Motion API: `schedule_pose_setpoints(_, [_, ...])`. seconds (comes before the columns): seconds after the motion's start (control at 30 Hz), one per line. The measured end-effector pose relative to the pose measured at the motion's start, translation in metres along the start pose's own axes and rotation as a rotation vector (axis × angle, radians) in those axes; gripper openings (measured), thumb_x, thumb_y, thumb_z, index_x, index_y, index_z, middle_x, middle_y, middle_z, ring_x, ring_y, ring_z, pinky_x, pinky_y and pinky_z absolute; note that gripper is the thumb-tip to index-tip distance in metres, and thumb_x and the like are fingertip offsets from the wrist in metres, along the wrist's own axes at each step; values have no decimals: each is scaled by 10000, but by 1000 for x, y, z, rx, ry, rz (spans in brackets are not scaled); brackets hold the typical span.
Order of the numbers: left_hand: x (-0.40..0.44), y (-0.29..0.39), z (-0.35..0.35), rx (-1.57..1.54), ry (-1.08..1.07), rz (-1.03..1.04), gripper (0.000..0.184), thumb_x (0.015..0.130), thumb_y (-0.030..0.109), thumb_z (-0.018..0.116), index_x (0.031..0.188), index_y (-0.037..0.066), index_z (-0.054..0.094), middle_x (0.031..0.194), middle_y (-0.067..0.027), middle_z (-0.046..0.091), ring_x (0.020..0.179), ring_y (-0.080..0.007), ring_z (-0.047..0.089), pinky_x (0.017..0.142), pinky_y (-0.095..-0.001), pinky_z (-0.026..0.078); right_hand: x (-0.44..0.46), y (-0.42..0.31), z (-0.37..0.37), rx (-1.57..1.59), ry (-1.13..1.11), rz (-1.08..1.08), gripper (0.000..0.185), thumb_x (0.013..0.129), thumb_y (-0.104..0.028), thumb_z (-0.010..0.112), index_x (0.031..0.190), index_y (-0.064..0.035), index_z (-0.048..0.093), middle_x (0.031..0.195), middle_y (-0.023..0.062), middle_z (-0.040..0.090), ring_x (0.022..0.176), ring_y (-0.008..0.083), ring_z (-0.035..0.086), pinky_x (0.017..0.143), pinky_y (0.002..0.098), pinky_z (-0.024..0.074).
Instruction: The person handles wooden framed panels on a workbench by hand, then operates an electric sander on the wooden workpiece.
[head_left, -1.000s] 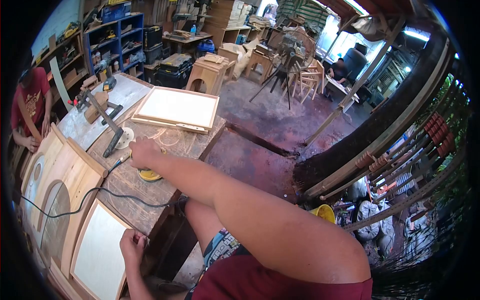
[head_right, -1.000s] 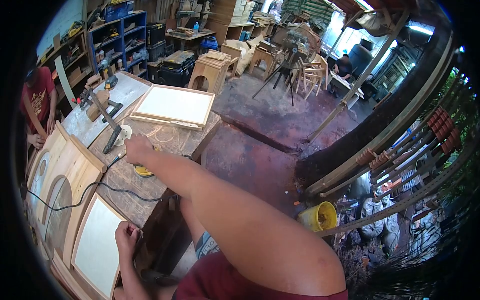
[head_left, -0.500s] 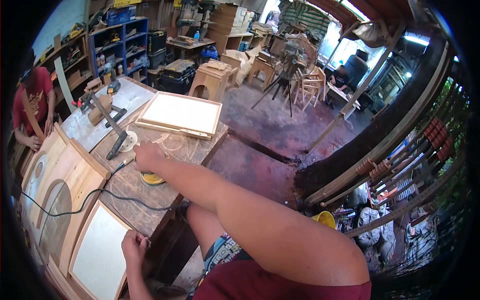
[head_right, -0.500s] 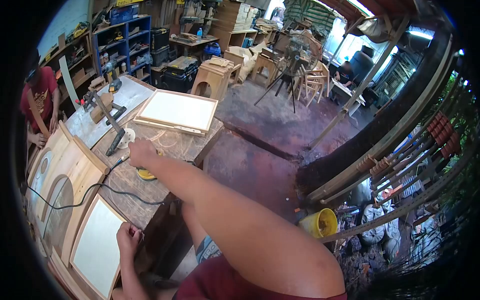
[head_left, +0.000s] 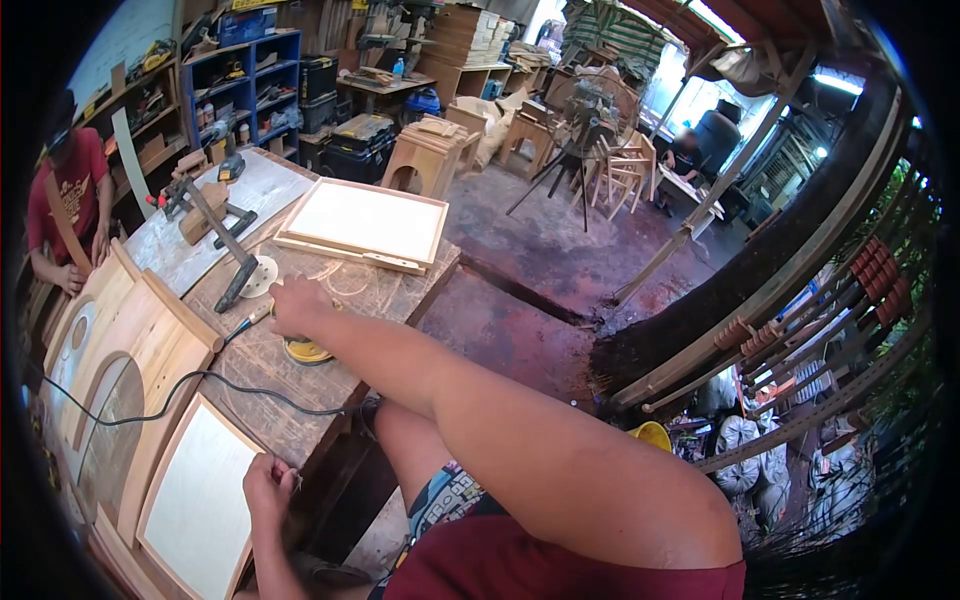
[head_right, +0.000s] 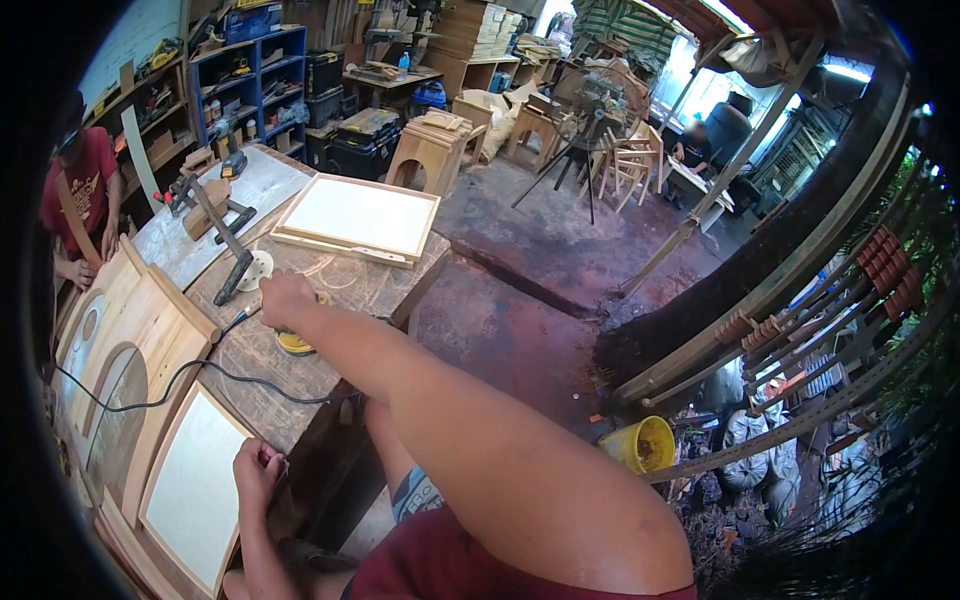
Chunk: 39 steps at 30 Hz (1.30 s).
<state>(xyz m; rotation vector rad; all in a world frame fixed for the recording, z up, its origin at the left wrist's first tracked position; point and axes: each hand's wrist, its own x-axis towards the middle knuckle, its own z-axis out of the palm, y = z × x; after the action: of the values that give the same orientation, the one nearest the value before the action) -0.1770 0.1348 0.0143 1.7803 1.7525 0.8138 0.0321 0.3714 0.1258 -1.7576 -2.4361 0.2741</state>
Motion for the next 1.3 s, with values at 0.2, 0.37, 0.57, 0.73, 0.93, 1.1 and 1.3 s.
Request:
schedule_pose_setpoints(0.2, [0,1,-2,-3,-10,-24,224,727,-12,818,756,17,598,744,-117,617,656,-250,619,633,-368,505,0,0,0,2,7,-3,559,850,-412,734,1291,-84,631,1304,157,625,1236,308,600,1027,425,505])
schedule_pose_setpoints(0.37, [0,6,-3,22,-21,-37,233,729,4,834,758,19,603,742,-118,620,651,-252,621,630,-369,506,-1,0,-1,11,-2,-5,537,853,-353,725,1298,-71,626,1311,165,619,1243,309,595,1037,421,499])
schedule_pose_setpoints(0.57, [0,6,-3,11,-13,-43,226,734,1,832,761,17,608,739,-119,625,648,-250,625,628,-370,507,-4,-1,-5,22,-7,-3,534,847,-331,725,1300,-67,627,1317,171,619,1245,310,594,1044,419,497])
schedule_pose_setpoints(0.73, [0,7,-4,-2,-30,-57,212,738,-7,824,763,11,614,744,-117,629,649,-244,628,630,-369,509,-1,-1,-3,20,-15,5,532,852,-333,721,1303,-67,627,1322,168,618,1248,307,593,1048,416,495])
schedule_pose_setpoints(0.93, [0,5,-3,5,-30,-56,206,743,-5,821,768,10,617,748,-119,631,651,-241,631,633,-368,511,-3,-2,-5,11,-14,10,529,858,-344,719,1301,-69,628,1318,167,621,1253,304,591,1048,415,495])
schedule_pose_setpoints(1.1, [-1,7,-3,-8,-27,-59,202,746,-6,816,770,11,617,749,-120,632,652,-245,631,633,-368,511,-1,-1,-2,2,-14,9,548,855,-375,735,1298,-70,628,1312,167,622,1250,306,596,1049,415,495])
schedule_pose_setpoints(1.3, [4,2,2,7,17,-7,195,734,-17,803,763,17,613,742,-119,626,652,-255,627,633,-368,508,-2,0,-7,-4,40,-9,493,856,-341,715,1265,-74,648,1295,169,626,1245,318,598,1033,431,499])
